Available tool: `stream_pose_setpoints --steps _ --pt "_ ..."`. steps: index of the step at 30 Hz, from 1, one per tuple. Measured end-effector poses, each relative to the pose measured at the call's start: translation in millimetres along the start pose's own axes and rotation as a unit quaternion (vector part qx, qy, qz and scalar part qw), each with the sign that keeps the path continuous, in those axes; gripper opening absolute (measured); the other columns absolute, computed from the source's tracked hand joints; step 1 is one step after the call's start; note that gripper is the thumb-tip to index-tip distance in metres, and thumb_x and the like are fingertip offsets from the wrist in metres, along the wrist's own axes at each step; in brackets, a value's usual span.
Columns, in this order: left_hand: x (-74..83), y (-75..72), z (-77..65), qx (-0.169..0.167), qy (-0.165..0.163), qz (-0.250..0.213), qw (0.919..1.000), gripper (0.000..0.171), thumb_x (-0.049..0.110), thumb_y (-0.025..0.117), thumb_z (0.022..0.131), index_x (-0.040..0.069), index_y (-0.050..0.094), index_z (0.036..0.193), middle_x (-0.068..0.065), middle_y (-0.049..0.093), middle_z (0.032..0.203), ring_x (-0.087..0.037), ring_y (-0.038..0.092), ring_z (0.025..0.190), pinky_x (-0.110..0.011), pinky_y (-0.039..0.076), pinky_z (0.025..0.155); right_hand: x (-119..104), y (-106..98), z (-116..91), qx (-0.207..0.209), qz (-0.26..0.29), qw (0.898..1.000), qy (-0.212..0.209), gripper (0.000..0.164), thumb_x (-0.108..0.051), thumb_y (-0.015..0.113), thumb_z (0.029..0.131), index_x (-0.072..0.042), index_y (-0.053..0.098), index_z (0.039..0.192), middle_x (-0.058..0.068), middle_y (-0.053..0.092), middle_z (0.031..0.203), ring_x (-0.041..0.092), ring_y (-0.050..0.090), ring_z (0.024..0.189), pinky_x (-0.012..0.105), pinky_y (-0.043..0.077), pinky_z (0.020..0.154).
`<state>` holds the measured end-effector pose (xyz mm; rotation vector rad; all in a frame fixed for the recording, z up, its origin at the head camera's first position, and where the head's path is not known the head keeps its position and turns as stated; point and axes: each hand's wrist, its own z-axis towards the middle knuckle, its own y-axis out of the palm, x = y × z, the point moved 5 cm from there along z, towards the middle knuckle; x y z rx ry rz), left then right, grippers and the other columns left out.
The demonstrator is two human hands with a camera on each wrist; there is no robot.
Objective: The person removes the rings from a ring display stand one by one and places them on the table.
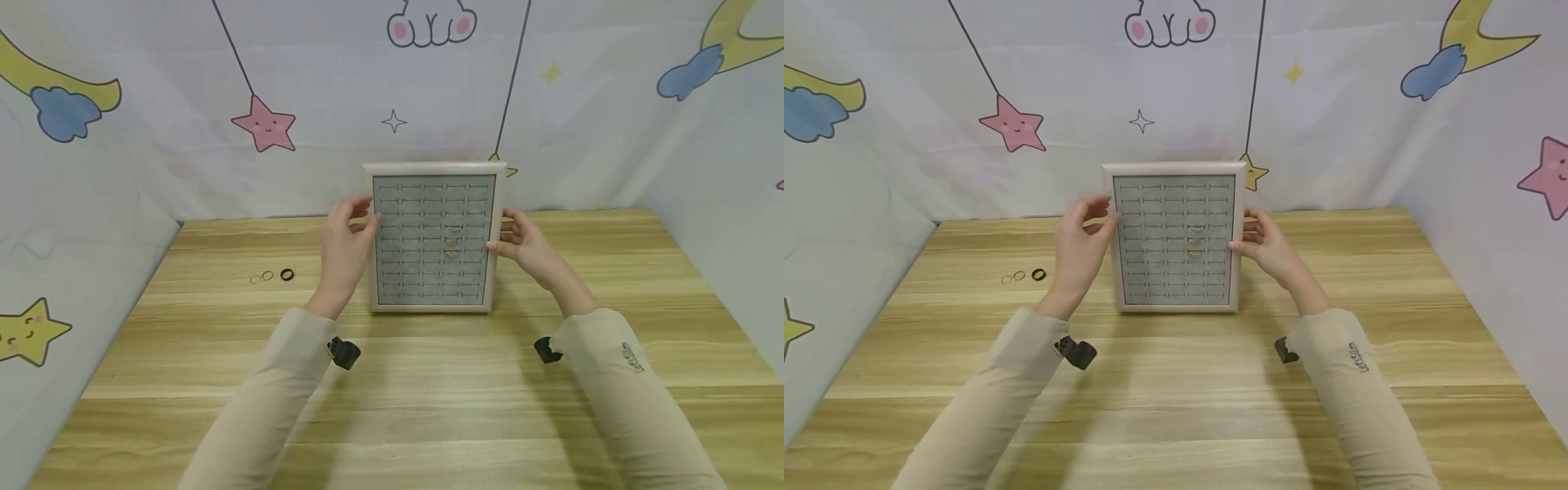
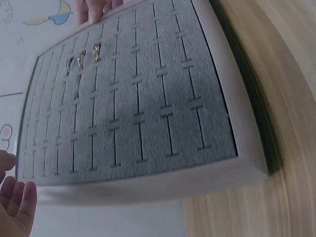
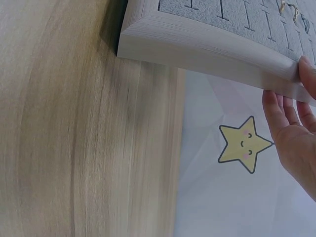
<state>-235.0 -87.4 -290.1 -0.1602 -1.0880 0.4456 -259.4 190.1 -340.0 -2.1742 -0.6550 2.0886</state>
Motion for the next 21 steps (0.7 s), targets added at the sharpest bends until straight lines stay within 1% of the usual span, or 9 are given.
stream_pose_setpoints --steps 2,4,6,10,12,15,21 --pt "8.5 13.0 -2.1 -0.021 0.018 0.007 0.9996 0.028 0.005 0.063 0.091 -0.003 0.060 0.117 -0.018 0.060 0.113 -0.027 0.059 0.106 -0.030 0.057 0.088 0.5 -0.9 -0.4 -0.001 0.000 1.000 0.002 0.067 -0.003 0.055 0.095 -0.003 0.017 0.150 0.026 0.038 0.141 0.038 0.039 0.133 0.050 0.038 0.111" --pt "14.9 25.8 -4.6 -0.043 0.028 0.012 0.9986 0.029 0.005 0.063 0.090 -0.002 0.060 0.118 -0.017 0.060 0.113 -0.026 0.059 0.105 -0.028 0.056 0.088 0.8 -1.5 -0.5 -0.002 0.000 1.000 0.003 0.067 -0.003 0.055 0.095 -0.003 0.016 0.150 0.026 0.038 0.142 0.038 0.039 0.134 0.051 0.037 0.111" --pt "20.7 37.8 -7.1 -0.065 0.031 0.016 0.9972 0.028 0.005 0.063 0.090 -0.002 0.060 0.118 -0.016 0.059 0.114 -0.026 0.059 0.106 -0.027 0.056 0.089 0.7 -1.6 -0.2 -0.002 0.000 1.000 0.002 0.067 -0.003 0.055 0.095 -0.003 0.016 0.150 0.026 0.038 0.142 0.038 0.038 0.134 0.051 0.037 0.112" --pt "26.5 57.0 -11.2 -0.103 0.035 0.043 0.9932 0.027 0.004 0.063 0.091 0.001 0.062 0.118 -0.013 0.060 0.115 -0.024 0.060 0.105 -0.025 0.056 0.088 0.0 -0.5 0.4 -0.004 -0.003 1.000 0.000 0.068 -0.005 0.055 0.095 -0.003 0.015 0.150 0.026 0.038 0.142 0.038 0.039 0.134 0.050 0.037 0.111" --pt "28.3 64.5 -12.6 -0.118 0.039 0.059 0.9905 0.027 0.003 0.062 0.091 0.001 0.061 0.118 -0.013 0.061 0.116 -0.024 0.061 0.105 -0.024 0.056 0.088 0.0 -0.6 0.2 -0.003 -0.005 1.000 0.002 0.068 -0.005 0.055 0.095 -0.003 0.015 0.150 0.026 0.038 0.142 0.038 0.039 0.133 0.050 0.037 0.111" --pt "29.1 73.9 -13.6 -0.135 0.036 0.074 0.9874 0.027 0.001 0.061 0.091 0.002 0.061 0.118 -0.011 0.062 0.116 -0.022 0.061 0.105 -0.023 0.055 0.089 -0.2 -0.8 0.2 -0.003 -0.006 1.000 0.002 0.068 -0.005 0.055 0.095 -0.003 0.015 0.151 0.026 0.038 0.142 0.039 0.040 0.133 0.050 0.037 0.111" --pt "30.6 88.5 -13.5 -0.154 0.033 0.099 0.9826 0.025 0.002 0.061 0.091 0.005 0.063 0.115 -0.008 0.064 0.113 -0.018 0.062 0.101 -0.020 0.054 0.086 -0.1 -0.2 0.0 -0.002 -0.004 1.000 0.003 0.067 -0.005 0.056 0.095 -0.003 0.017 0.149 0.027 0.039 0.142 0.039 0.041 0.133 0.050 0.038 0.111"
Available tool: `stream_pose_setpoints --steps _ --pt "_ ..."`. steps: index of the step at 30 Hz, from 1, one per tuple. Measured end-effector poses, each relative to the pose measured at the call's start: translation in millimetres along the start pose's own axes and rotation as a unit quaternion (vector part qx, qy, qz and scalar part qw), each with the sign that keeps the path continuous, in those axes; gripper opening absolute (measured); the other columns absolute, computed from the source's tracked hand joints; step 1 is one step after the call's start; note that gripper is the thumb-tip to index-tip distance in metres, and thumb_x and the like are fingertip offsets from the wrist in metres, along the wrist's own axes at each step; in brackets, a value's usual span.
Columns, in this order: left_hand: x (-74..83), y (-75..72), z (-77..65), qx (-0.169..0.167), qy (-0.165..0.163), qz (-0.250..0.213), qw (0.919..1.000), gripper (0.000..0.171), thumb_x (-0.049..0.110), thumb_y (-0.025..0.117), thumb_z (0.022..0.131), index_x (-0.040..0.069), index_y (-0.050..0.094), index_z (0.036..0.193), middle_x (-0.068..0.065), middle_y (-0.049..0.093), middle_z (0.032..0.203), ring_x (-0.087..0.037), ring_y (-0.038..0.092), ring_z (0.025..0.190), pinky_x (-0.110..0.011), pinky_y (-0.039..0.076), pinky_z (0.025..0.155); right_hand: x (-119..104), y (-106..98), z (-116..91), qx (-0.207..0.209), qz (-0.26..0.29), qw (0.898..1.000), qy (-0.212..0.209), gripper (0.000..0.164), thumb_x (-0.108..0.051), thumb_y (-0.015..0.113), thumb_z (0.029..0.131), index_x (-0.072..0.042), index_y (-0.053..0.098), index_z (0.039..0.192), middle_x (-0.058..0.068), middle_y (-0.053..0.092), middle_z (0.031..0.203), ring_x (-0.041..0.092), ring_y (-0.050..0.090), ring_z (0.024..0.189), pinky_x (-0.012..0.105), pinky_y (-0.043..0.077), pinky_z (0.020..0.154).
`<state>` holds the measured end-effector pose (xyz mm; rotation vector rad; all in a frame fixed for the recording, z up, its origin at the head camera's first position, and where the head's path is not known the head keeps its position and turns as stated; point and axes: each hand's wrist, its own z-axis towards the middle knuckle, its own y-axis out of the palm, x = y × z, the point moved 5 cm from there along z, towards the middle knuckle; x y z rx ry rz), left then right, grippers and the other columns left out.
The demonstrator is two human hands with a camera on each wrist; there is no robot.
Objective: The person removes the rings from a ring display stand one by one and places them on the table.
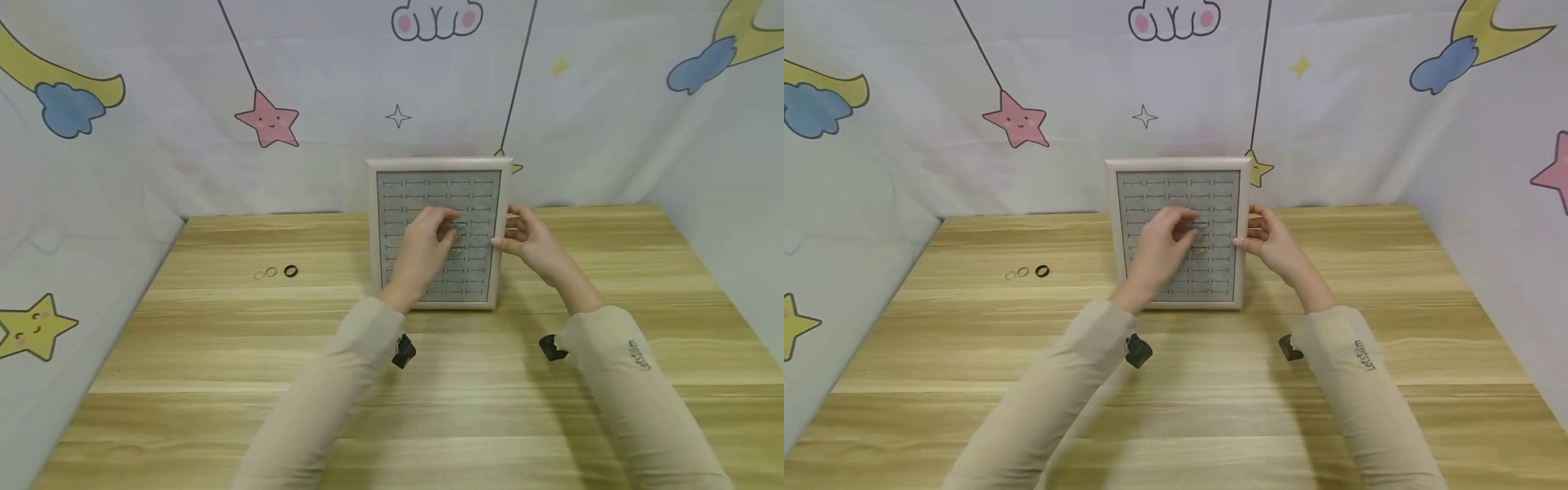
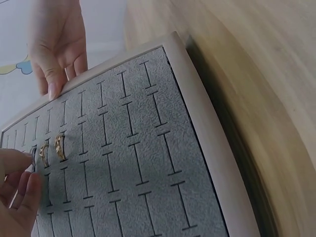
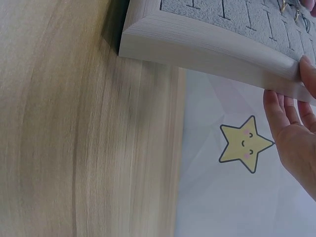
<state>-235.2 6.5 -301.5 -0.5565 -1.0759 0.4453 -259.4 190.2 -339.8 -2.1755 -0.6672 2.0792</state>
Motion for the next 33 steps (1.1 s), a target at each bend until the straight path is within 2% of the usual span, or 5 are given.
stream_pose_setpoints --steps 7,14,18,33 --pt "1.1 9.1 4.6 -0.003 -0.007 0.018 0.9998 0.021 0.007 0.063 0.091 0.006 0.065 0.112 -0.006 0.065 0.109 -0.016 0.064 0.098 -0.017 0.054 0.085 -1.1 0.0 -1.0 -0.001 -0.004 1.000 0.001 0.066 -0.006 0.055 0.096 -0.003 0.017 0.149 0.027 0.039 0.142 0.039 0.040 0.133 0.050 0.038 0.111" --pt "6.4 11.7 5.8 -0.002 -0.011 0.071 0.9974 0.019 0.012 0.064 0.091 0.009 0.066 0.110 -0.004 0.065 0.108 -0.014 0.063 0.098 -0.018 0.054 0.085 0.3 -1.4 -0.7 0.003 -0.007 1.000 0.002 0.064 -0.004 0.054 0.095 -0.003 0.019 0.148 0.026 0.040 0.140 0.038 0.042 0.132 0.045 0.041 0.108" --pt "9.6 12.2 4.7 0.000 -0.010 0.098 0.9951 0.017 0.014 0.063 0.093 0.010 0.067 0.108 -0.003 0.063 0.107 -0.014 0.063 0.099 -0.021 0.055 0.085 1.1 -1.5 -0.1 0.002 -0.005 1.000 0.001 0.065 -0.005 0.055 0.095 -0.004 0.018 0.149 0.026 0.039 0.141 0.038 0.041 0.133 0.048 0.040 0.109" --pt "12.8 9.7 3.9 0.003 -0.018 0.127 0.9918 0.015 0.018 0.059 0.095 0.011 0.067 0.106 -0.002 0.062 0.104 -0.014 0.062 0.096 -0.023 0.055 0.081 0.4 -0.2 0.2 -0.005 0.004 1.000 0.000 0.067 -0.006 0.056 0.095 -0.005 0.017 0.150 0.026 0.038 0.143 0.039 0.040 0.133 0.051 0.037 0.111"
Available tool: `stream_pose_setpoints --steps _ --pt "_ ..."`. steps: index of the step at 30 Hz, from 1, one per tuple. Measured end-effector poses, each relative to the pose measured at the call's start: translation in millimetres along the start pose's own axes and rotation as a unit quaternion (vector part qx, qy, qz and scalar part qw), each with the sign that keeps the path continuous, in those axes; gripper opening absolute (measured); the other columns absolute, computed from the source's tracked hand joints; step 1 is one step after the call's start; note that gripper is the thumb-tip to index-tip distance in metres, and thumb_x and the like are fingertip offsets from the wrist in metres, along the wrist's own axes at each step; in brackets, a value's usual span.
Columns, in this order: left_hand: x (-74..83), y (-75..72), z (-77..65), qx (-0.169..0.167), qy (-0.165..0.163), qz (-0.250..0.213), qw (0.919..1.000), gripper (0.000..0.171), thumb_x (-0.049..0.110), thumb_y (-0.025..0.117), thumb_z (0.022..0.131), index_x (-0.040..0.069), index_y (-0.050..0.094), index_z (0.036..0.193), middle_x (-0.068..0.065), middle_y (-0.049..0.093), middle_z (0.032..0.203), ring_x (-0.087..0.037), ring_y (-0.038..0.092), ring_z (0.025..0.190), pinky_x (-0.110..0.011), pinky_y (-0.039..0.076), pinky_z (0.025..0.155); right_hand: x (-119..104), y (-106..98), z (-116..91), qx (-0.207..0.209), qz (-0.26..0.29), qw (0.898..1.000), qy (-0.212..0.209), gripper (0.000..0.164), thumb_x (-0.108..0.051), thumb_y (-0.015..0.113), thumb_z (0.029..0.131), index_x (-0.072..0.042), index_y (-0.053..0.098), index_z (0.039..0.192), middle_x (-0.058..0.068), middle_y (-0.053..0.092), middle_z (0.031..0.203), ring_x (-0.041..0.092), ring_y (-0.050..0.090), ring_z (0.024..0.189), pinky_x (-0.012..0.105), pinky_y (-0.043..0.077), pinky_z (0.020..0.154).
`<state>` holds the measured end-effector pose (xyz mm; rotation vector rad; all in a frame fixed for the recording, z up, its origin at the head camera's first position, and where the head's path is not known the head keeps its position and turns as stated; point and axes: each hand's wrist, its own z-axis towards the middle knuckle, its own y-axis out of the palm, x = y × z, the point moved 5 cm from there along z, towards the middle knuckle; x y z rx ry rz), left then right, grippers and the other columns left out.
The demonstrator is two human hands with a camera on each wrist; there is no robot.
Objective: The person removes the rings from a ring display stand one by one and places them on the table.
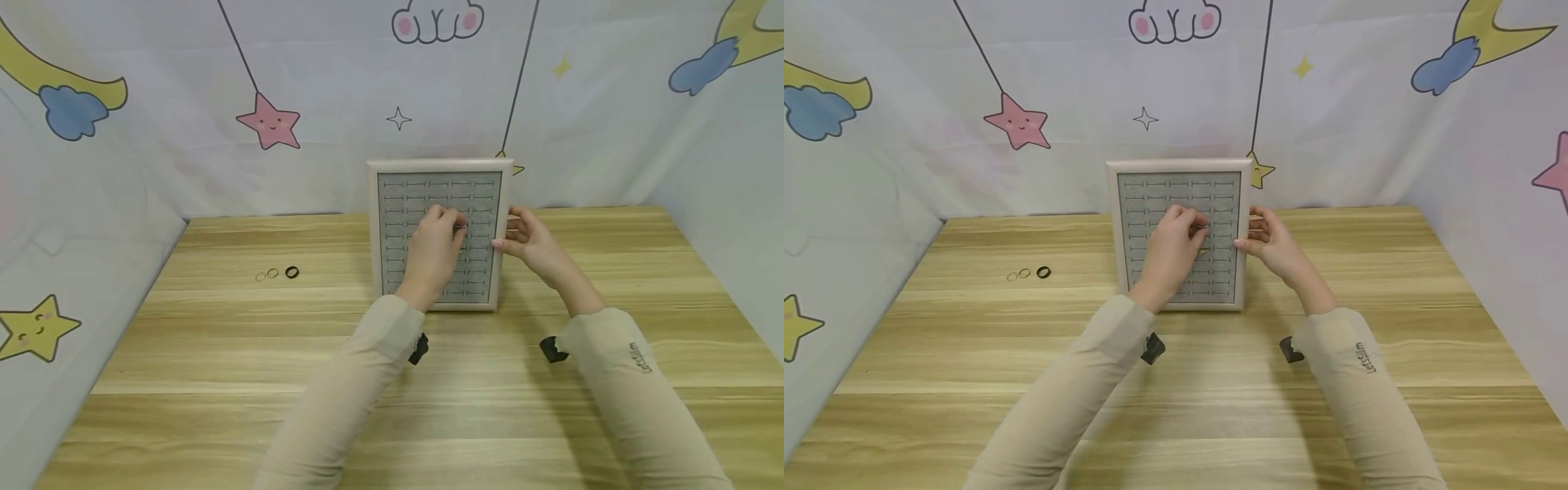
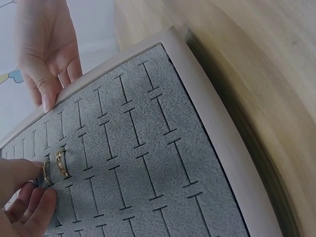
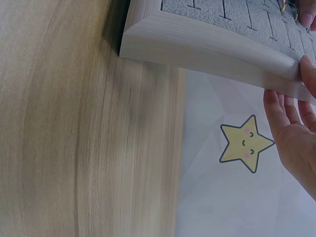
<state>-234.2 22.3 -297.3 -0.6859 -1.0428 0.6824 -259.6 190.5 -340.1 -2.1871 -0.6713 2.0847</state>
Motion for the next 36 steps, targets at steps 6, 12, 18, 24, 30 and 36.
stream_pose_setpoints --steps 6,12,18,24,30,36 --pt "-0.6 -0.5 0.4 -0.010 0.001 0.005 0.9999 0.016 0.019 0.055 0.097 0.010 0.066 0.105 -0.003 0.061 0.104 -0.014 0.062 0.095 -0.023 0.055 0.080 -0.6 0.5 0.1 0.003 -0.001 1.000 -0.002 0.067 -0.005 0.055 0.095 -0.004 0.017 0.150 0.026 0.038 0.142 0.039 0.041 0.133 0.050 0.038 0.111" --pt "-2.4 -0.4 0.6 -0.032 0.008 0.010 0.9994 0.020 0.020 0.049 0.099 0.009 0.063 0.107 -0.004 0.059 0.106 -0.015 0.060 0.094 -0.022 0.054 0.079 -1.5 1.4 -0.6 0.003 -0.002 1.000 -0.001 0.066 -0.005 0.055 0.095 -0.004 0.018 0.150 0.027 0.039 0.142 0.039 0.040 0.133 0.050 0.038 0.111" --pt "-6.9 1.9 1.0 -0.050 0.016 -0.009 0.9986 0.022 0.022 0.046 0.100 0.008 0.060 0.109 -0.005 0.057 0.110 -0.015 0.059 0.098 -0.022 0.054 0.083 -1.5 1.2 -1.4 0.005 -0.004 1.000 -0.004 0.065 -0.004 0.054 0.095 -0.003 0.018 0.149 0.027 0.039 0.142 0.040 0.040 0.133 0.051 0.037 0.111" --pt "-10.6 3.2 0.6 -0.069 -0.004 -0.047 0.9965 0.024 0.024 0.043 0.101 0.008 0.058 0.112 -0.005 0.056 0.115 -0.015 0.058 0.098 -0.022 0.053 0.082 -0.9 1.6 -1.7 0.007 -0.006 1.000 -0.005 0.065 -0.005 0.054 0.096 -0.003 0.018 0.149 0.027 0.039 0.141 0.040 0.040 0.133 0.051 0.038 0.111" --pt "-14.3 -1.5 0.3 -0.047 -0.034 -0.139 0.9886 0.024 0.022 0.046 0.100 0.003 0.055 0.113 -0.008 0.058 0.109 -0.016 0.056 0.093 -0.024 0.052 0.080 -0.4 2.0 -1.8 0.008 -0.004 1.000 -0.005 0.065 -0.005 0.054 0.096 -0.003 0.017 0.149 0.027 0.039 0.142 0.040 0.040 0.134 0.051 0.037 0.112" --pt "-23.8 -12.2 0.4 -0.007 -0.058 -0.214 0.9752 0.022 0.019 0.052 0.098 0.002 0.056 0.111 -0.010 0.061 0.108 -0.019 0.060 0.097 -0.024 0.053 0.083 0.5 1.8 -1.1 0.009 -0.007 1.000 -0.007 0.064 -0.005 0.054 0.096 -0.002 0.019 0.148 0.026 0.040 0.141 0.038 0.042 0.131 0.046 0.040 0.109"
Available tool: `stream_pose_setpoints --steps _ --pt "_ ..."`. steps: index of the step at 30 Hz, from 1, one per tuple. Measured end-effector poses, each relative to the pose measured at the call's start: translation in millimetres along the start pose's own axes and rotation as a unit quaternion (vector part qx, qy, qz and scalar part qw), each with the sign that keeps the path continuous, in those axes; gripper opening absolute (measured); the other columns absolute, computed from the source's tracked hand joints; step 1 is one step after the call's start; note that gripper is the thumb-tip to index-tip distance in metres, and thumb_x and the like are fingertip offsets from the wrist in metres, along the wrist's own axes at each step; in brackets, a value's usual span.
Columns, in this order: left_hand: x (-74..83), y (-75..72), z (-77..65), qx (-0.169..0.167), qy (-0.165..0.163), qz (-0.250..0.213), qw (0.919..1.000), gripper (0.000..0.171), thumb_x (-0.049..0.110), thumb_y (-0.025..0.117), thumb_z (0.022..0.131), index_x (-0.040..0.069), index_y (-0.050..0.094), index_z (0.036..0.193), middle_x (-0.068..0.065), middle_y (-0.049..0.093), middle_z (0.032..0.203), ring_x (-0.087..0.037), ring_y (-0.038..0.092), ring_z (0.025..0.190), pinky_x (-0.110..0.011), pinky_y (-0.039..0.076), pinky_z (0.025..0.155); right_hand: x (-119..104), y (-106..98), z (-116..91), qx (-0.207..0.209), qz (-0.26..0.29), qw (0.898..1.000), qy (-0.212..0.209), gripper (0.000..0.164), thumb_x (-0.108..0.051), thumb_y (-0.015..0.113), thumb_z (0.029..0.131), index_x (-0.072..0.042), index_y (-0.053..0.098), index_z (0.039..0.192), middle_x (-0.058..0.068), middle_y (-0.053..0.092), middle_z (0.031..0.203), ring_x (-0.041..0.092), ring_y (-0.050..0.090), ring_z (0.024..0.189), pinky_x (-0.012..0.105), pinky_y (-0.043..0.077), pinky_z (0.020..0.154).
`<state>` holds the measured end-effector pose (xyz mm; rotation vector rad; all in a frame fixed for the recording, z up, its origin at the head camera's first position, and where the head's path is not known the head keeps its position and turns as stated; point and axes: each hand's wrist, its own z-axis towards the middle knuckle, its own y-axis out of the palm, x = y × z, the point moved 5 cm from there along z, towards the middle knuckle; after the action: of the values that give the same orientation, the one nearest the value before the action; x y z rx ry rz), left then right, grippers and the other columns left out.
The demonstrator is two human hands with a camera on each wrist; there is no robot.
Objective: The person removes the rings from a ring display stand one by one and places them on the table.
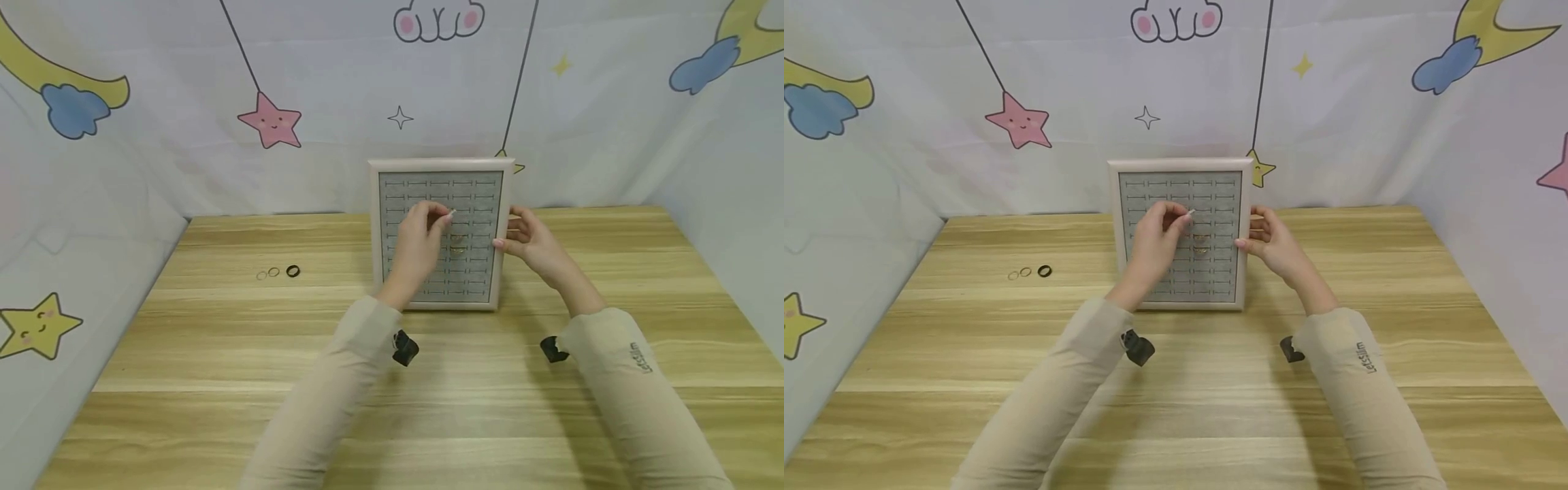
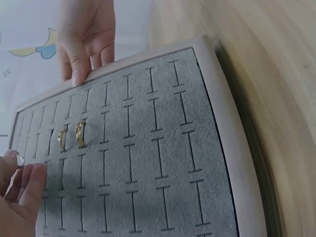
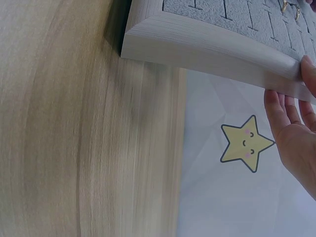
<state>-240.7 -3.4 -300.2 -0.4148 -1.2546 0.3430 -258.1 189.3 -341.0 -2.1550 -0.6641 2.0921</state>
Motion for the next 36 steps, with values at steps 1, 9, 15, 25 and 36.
stream_pose_setpoints --steps 1,9,15,25,36 --pt "-1.2 -2.9 0.5 0.008 -0.004 -0.012 0.9999 0.022 0.019 0.052 0.097 0.002 0.056 0.111 -0.010 0.061 0.108 -0.019 0.061 0.097 -0.024 0.053 0.083 0.0 -0.4 -0.1 0.001 -0.001 1.000 -0.001 0.063 -0.004 0.054 0.096 -0.002 0.019 0.148 0.026 0.040 0.140 0.037 0.042 0.130 0.044 0.041 0.108" --pt "-15.2 -34.0 3.2 0.074 -0.018 -0.093 0.9927 0.022 0.017 0.058 0.096 0.000 0.059 0.109 -0.013 0.065 0.104 -0.021 0.063 0.089 -0.019 0.052 0.075 -0.5 -2.6 -1.3 0.003 0.001 1.000 -0.001 0.062 -0.003 0.054 0.096 -0.002 0.020 0.148 0.026 0.040 0.139 0.036 0.043 0.130 0.044 0.041 0.109" --pt "-35.9 -67.1 2.6 0.140 -0.042 -0.129 0.9808 0.024 0.019 0.060 0.095 0.000 0.062 0.110 -0.013 0.065 0.106 -0.013 0.059 0.088 -0.017 0.050 0.076 0.3 -2.2 -1.2 0.003 0.004 1.000 -0.002 0.062 -0.005 0.054 0.096 -0.002 0.020 0.148 0.026 0.040 0.140 0.036 0.042 0.131 0.047 0.039 0.110" --pt "-73.8 -124.9 -8.0 0.239 -0.059 -0.146 0.9582 0.028 0.018 0.059 0.095 -0.001 0.060 0.115 0.004 0.059 0.096 -0.010 0.060 0.084 -0.014 0.052 0.078 0.6 -2.3 -0.6 0.000 0.006 1.000 0.000 0.064 -0.004 0.055 0.095 -0.002 0.020 0.148 0.025 0.040 0.141 0.036 0.042 0.131 0.045 0.040 0.110" --pt "-138.3 -174.9 -30.1 0.309 -0.157 -0.144 0.9267 0.028 0.023 0.061 0.093 0.005 0.063 0.115 0.010 0.057 0.089 -0.004 0.059 0.081 -0.012 0.051 0.076 1.8 -1.7 1.6 0.000 0.006 1.000 0.003 0.066 -0.003 0.056 0.095 -0.002 0.019 0.149 0.026 0.040 0.141 0.037 0.041 0.131 0.049 0.038 0.111"
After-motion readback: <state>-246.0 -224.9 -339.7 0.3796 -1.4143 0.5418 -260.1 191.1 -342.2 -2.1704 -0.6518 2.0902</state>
